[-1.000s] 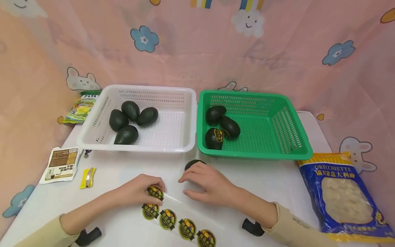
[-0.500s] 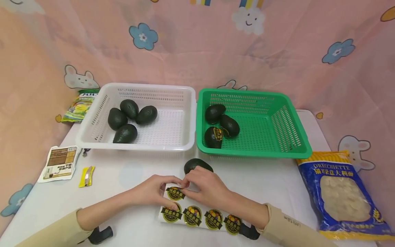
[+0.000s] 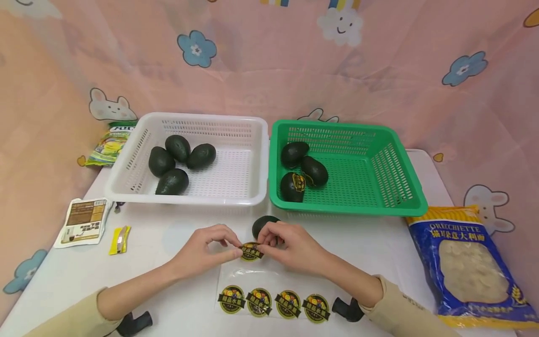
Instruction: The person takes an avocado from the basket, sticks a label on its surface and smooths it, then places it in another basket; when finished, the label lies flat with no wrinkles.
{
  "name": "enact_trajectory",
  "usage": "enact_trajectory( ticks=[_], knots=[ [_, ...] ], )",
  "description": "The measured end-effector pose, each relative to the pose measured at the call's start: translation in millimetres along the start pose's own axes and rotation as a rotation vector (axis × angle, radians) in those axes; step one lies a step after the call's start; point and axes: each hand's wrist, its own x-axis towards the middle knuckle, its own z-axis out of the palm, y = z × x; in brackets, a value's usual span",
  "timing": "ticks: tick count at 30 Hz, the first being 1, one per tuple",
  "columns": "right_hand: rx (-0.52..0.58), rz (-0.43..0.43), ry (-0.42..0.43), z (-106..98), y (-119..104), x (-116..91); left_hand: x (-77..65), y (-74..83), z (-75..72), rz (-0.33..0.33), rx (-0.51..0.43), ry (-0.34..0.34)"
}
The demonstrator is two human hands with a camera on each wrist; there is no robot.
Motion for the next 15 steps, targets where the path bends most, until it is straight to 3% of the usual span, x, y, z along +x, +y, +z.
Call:
enact_trajectory(
  ticks=[3,8,12,15],
  knots=[
    [0.078,0.108,0.012,-3,-2,-2,9.3,7.1,1.7,-0.028,-0.108,0.054],
    [0.259,0.376,0.105,-6,3,-9,21.0,9.8,8.4,-0.159,-0.207,0.079],
    [0.238,0.463,0.134,-6,10,-15,29.2,6.0,15.0,-0.206,-0.144,0.070],
    [0.123,0.456,0.169,-4,16,-16,36.6,0.9,19.8,-0.175,0.025,0.076]
  ],
)
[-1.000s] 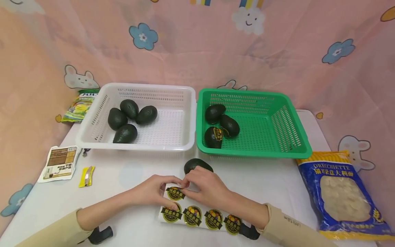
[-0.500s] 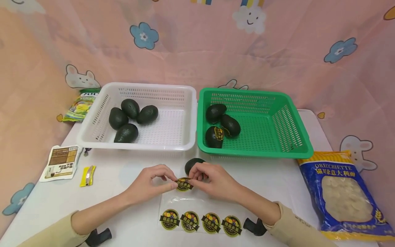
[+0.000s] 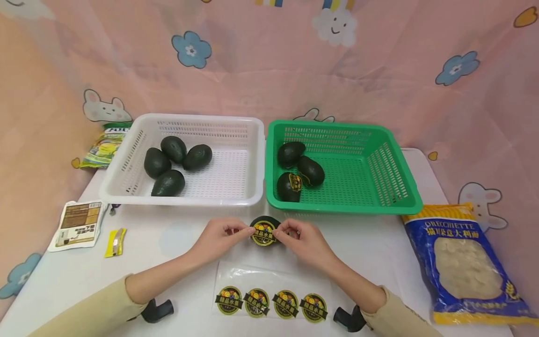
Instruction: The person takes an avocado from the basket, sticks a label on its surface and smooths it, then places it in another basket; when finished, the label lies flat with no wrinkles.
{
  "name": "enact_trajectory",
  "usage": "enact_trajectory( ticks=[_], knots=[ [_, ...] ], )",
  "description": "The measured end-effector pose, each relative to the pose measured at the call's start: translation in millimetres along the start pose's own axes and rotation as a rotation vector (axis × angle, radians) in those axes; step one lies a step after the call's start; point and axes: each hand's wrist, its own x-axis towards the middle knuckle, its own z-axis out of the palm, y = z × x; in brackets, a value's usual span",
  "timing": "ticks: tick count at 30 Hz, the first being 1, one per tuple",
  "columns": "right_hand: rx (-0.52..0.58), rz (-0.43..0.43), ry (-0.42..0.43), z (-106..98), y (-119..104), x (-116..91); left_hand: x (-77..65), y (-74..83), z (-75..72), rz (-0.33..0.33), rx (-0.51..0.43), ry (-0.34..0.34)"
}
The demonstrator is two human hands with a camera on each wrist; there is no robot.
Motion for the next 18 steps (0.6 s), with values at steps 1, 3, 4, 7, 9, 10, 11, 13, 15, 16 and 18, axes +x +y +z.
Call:
enact_trajectory(
  ticks=[1,3,4,7,9,10,11,13,15,16,18],
  knots=[
    [-0.044,-0.015,0.023,1,2,1,2.6,-0.6,1.1,0.024,0.072,0.014],
    [-0.120,-0.047,0.058,3,5,3,7.4,-1.8,3.2,0.073,0.222,0.034],
    [-0.156,-0.065,0.073,4,7,5,9.4,-2.5,3.8,0.095,0.288,0.042],
    [-0.227,-0.097,0.118,6,11,8,14.5,-3.1,4.5,0.137,0.415,0.051],
    [-0.239,-0.106,0.134,6,12,10,17.0,-4.9,4.4,0.162,0.436,0.049],
    [-0.235,-0.116,0.139,7,13,11,18.0,-6.8,4.4,0.189,0.429,0.053],
    [-0.225,-0.126,0.140,7,14,12,18.4,-8.9,4.1,0.226,0.418,0.056],
    [-0.189,-0.185,0.129,7,16,13,18.6,-12.7,3.9,0.322,0.401,0.055],
    [-0.158,-0.266,0.116,9,20,14,19.0,-16.7,4.7,0.409,0.399,0.037],
    [-0.146,-0.307,0.114,10,22,14,19.3,-18.0,5.1,0.444,0.402,0.029],
    [-0.132,-0.372,0.114,12,25,15,20.4,-18.9,5.8,0.460,0.412,0.008]
  ],
)
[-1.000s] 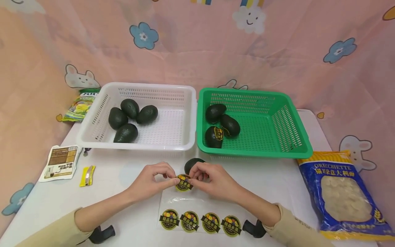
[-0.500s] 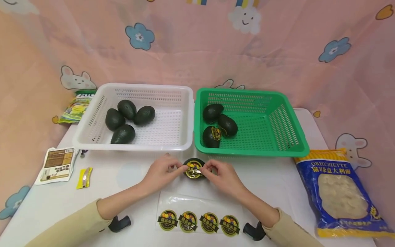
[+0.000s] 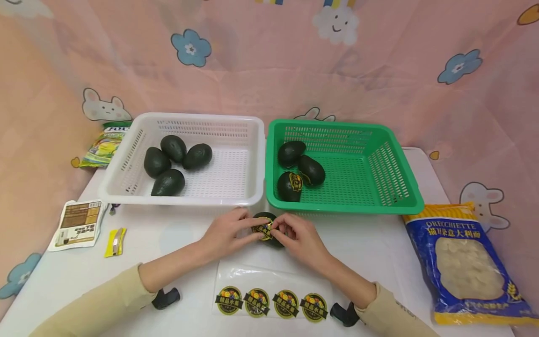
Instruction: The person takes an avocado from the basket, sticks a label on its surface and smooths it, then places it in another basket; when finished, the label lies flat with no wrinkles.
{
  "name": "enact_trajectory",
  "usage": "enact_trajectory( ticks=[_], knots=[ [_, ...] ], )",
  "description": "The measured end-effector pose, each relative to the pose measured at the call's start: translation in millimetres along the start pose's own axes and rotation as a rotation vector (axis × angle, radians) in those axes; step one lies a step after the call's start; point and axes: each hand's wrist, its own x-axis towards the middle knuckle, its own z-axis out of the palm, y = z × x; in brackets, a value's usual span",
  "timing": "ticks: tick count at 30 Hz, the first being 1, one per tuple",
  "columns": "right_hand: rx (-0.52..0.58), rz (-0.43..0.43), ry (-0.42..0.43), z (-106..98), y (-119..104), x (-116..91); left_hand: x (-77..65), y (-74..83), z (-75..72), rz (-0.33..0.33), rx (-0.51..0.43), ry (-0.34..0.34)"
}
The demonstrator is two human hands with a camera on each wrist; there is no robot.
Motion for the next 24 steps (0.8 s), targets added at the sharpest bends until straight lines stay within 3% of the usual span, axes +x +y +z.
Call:
enact_trajectory(
  ticks=[3,6,9,12,16,20,24],
  knots=[
    [0.014,-0.011,0.001,1,2,0,2.1,-1.1,0.5,-0.046,-0.030,-0.025],
    [0.024,0.032,-0.024,0,2,1,4.3,-1.5,0.1,-0.080,-0.091,-0.048],
    [0.064,0.135,-0.062,-4,1,0,4.8,-2.7,1.0,-0.093,-0.146,-0.099],
    [0.175,0.285,-0.073,-12,-2,-2,6.2,-3.2,2.2,-0.094,-0.195,-0.175],
    [0.388,0.467,-0.021,-22,-5,-5,8.9,-4.7,4.1,0.002,-0.177,-0.232],
    [0.560,0.578,0.049,-26,-9,-3,7.0,-4.9,4.6,0.145,-0.084,-0.204],
    [0.739,0.672,0.110,-25,-11,3,-4.5,4.0,-1.7,0.174,-0.132,-0.208]
  ],
)
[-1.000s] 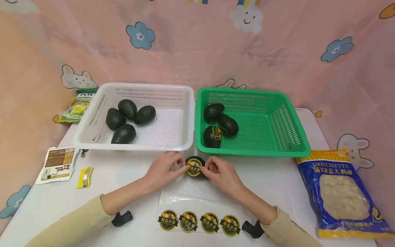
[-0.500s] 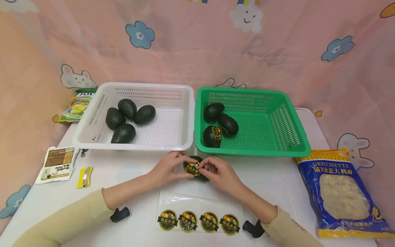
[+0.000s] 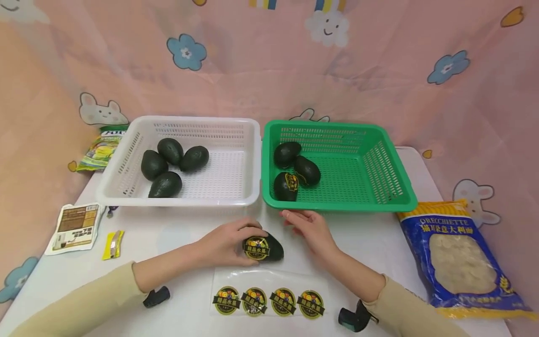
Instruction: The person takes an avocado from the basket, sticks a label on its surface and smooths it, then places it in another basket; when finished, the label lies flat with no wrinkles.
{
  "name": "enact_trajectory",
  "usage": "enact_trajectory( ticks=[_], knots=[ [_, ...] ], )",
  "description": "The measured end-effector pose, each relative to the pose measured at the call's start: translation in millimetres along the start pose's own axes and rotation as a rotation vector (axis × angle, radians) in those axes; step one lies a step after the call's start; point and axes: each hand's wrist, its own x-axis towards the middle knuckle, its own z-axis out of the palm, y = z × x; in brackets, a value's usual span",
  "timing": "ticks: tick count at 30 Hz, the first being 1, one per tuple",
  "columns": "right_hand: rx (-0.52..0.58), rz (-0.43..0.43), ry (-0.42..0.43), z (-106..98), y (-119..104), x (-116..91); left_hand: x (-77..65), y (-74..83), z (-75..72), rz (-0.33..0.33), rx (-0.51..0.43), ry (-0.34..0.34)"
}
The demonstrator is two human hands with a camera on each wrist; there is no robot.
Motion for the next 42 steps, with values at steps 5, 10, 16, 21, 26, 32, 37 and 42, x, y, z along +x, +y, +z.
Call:
enact_trajectory(
  ticks=[5,10,16,21,26,32,37,42],
  knots=[
    [0.121,0.024,0.031,4,-1,5,7.8,25.3,-24.0,0.002,-0.186,0.010],
    [0.105,0.022,0.103,3,0,4,65.0,28.3,-56.7,-0.029,-0.207,0.095],
    [0.032,0.031,0.048,6,5,6,132.3,5.9,-51.4,-0.255,-0.078,-0.003],
    [0.039,0.029,0.031,7,7,6,142.3,1.6,-36.6,-0.305,0.008,-0.125],
    [0.076,0.008,0.078,5,5,5,123.2,12.8,-37.1,-0.167,-0.095,-0.010],
    [0.090,0.007,0.123,7,6,4,50.3,14.3,-30.6,-0.270,-0.538,-0.071],
    [0.102,0.027,0.119,9,6,5,-13.3,-10.5,-30.8,-0.664,-0.801,0.064],
    [0.108,0.099,-0.052,21,1,1,-44.1,-22.6,-45.3,-0.800,-1.005,0.346]
  ],
)
